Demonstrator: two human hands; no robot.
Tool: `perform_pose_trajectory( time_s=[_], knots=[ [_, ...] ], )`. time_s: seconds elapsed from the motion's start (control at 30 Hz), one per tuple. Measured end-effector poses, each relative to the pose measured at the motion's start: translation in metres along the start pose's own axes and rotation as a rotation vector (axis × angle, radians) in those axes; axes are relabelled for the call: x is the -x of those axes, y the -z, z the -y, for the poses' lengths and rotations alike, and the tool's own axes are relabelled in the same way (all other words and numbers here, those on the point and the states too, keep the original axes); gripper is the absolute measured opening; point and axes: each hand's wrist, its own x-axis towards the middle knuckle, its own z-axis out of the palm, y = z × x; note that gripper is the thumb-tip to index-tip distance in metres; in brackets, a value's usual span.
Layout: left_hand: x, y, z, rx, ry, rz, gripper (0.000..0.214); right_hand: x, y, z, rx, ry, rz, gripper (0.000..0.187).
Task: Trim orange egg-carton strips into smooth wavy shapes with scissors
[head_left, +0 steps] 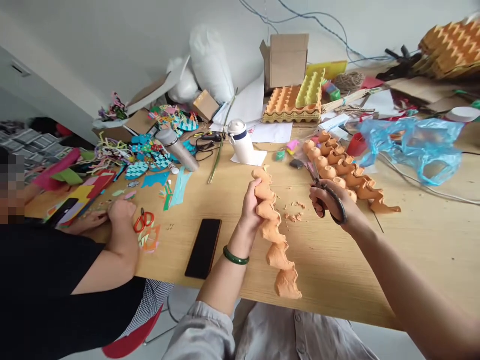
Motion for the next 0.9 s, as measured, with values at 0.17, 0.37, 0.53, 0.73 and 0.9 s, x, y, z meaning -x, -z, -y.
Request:
perform_pose_trajectory(
  time_s=[0.17,0.37,0.53,0.73,0.9],
  knots=[
    [-0.004,-0.009,0.009,-0.029,-0.068,0.011,0.027,-0.007,-0.001,0.008,0.343,0.109,-0.102,0.045],
    [-0.005,-0.007,0.035,-0.105,-0.218,0.002,0.033,-0.001,-0.009,0.001,0.549,0.225,-0.09,0.036],
    [0.007,0.002,0.044,-0.153,-0.352,0.006,0.034,0.009,-0.01,0.001,0.563,0.273,0.031,0.038],
    [0.014,0.002,0.045,-0.173,-0.386,0.018,0.033,0.015,-0.021,0.015,0.585,0.473,0.037,0.04],
    [0.013,0.003,0.051,-0.132,-0.379,0.028,0.029,0.013,-0.03,0.011,0.692,0.533,-0.006,0.038]
  ],
)
